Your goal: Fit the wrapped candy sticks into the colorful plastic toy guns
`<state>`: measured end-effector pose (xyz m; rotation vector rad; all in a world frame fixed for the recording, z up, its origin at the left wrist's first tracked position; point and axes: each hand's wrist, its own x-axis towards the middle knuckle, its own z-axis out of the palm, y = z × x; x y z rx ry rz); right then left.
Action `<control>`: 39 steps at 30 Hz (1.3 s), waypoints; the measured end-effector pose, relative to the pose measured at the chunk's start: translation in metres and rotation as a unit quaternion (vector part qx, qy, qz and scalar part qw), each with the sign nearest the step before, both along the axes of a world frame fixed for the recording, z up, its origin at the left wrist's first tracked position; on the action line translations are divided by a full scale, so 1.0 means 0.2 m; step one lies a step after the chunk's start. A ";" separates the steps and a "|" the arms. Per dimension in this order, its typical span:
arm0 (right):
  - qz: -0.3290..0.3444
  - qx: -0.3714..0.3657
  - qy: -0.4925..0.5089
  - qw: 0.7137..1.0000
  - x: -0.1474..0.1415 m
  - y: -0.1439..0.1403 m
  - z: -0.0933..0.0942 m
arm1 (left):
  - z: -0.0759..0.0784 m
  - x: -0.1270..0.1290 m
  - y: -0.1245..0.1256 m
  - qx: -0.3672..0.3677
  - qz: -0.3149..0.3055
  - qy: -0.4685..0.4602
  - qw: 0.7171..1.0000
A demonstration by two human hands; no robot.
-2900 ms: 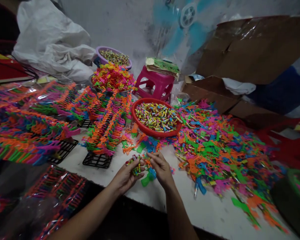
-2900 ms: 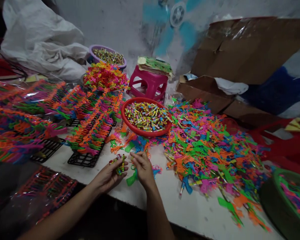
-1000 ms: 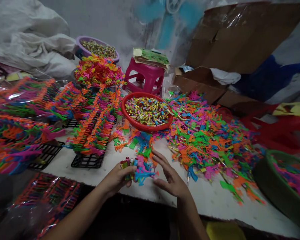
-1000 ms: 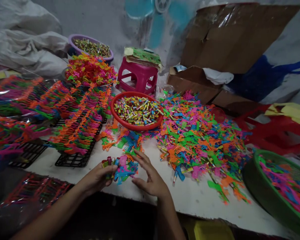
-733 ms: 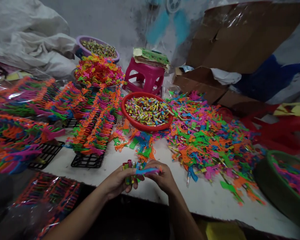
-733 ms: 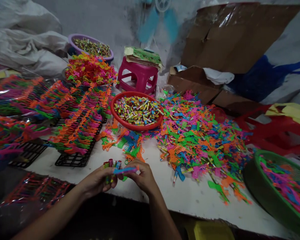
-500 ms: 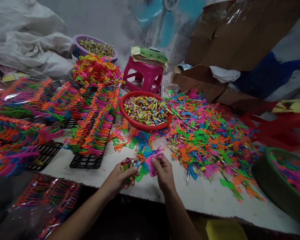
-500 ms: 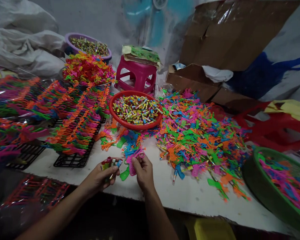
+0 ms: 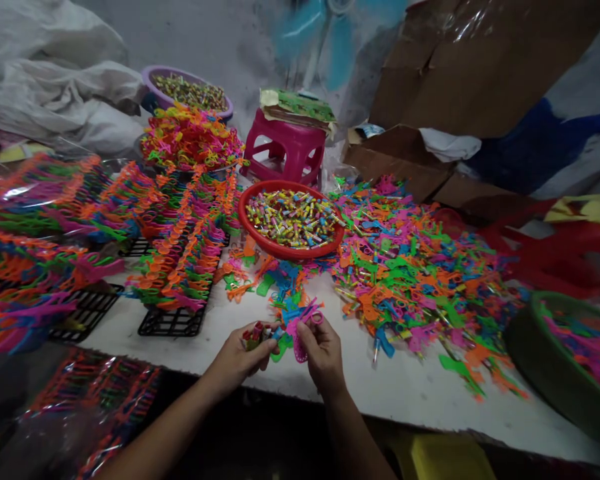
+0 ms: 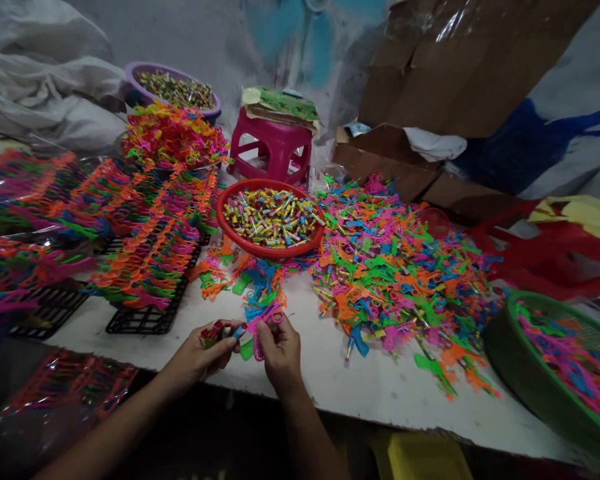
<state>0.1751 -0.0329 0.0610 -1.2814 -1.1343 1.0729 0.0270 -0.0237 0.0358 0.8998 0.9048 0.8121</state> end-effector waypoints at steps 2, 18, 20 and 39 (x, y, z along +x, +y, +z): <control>-0.004 0.000 0.000 1.000 0.00 -0.01 0.01 | 0.02 0.00 -0.01 0.015 -0.012 0.002 1.000; -0.318 0.000 -0.202 0.926 0.51 0.25 0.03 | -0.06 0.06 0.01 0.005 0.014 0.048 0.999; -0.420 -0.002 -0.320 0.849 0.66 0.31 0.03 | -0.11 0.05 0.02 -0.015 0.035 0.033 0.999; -0.022 -0.075 -0.079 0.994 0.14 0.07 -0.15 | -0.07 0.05 0.02 -0.027 0.055 -0.005 0.998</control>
